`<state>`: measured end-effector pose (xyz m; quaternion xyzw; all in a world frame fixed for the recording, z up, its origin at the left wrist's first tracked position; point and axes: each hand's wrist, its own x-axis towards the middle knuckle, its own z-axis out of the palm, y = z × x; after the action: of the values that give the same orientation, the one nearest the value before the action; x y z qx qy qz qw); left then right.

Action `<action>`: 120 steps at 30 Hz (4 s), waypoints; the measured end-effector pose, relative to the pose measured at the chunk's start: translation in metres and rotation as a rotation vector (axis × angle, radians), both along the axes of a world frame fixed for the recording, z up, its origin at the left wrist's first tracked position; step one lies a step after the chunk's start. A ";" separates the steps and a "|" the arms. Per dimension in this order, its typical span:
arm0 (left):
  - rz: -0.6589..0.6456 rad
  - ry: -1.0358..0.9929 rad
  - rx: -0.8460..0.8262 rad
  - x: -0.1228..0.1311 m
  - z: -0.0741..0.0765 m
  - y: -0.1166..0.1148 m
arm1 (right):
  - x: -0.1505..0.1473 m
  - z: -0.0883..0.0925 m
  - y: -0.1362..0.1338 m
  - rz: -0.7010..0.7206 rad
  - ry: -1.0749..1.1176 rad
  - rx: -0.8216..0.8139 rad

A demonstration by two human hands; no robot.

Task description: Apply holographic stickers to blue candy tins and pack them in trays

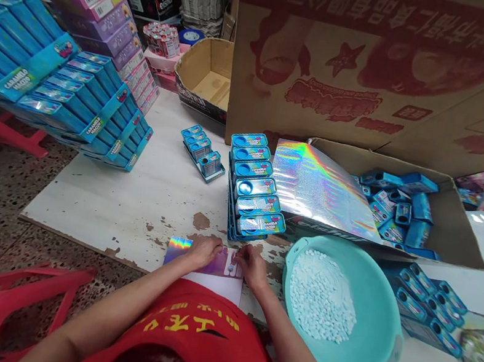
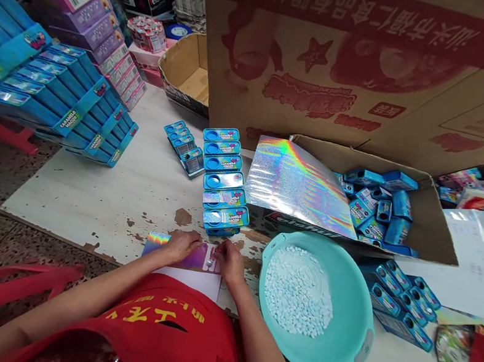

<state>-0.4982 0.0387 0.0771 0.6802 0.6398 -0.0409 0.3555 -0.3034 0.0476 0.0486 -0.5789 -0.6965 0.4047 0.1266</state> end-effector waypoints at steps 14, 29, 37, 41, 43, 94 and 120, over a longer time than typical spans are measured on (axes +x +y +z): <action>0.033 0.063 -0.067 -0.002 -0.003 0.004 | -0.012 -0.014 0.002 -0.092 -0.244 0.084; 0.089 -0.043 -0.020 -0.010 0.012 0.003 | -0.031 0.014 -0.031 0.201 -0.314 0.545; 0.127 -0.025 -0.044 -0.008 0.012 0.002 | -0.028 0.005 -0.042 0.373 -0.359 0.539; 0.130 -0.013 -0.057 -0.007 0.011 0.004 | -0.027 0.008 -0.043 0.361 -0.366 0.561; 0.131 -0.007 -0.060 -0.007 0.011 0.004 | -0.028 0.012 -0.040 0.348 -0.389 0.564; 0.588 -0.990 0.367 -0.014 0.182 0.061 | -0.042 0.229 0.102 -0.065 0.227 0.421; 0.331 -0.128 0.507 -0.031 0.087 0.030 | -0.022 0.205 0.111 -0.406 0.390 0.507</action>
<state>-0.5295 0.0692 0.1638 0.6350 0.7080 0.2212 0.2160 -0.3249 0.1585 0.2533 -0.5675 -0.6085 0.2888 0.4735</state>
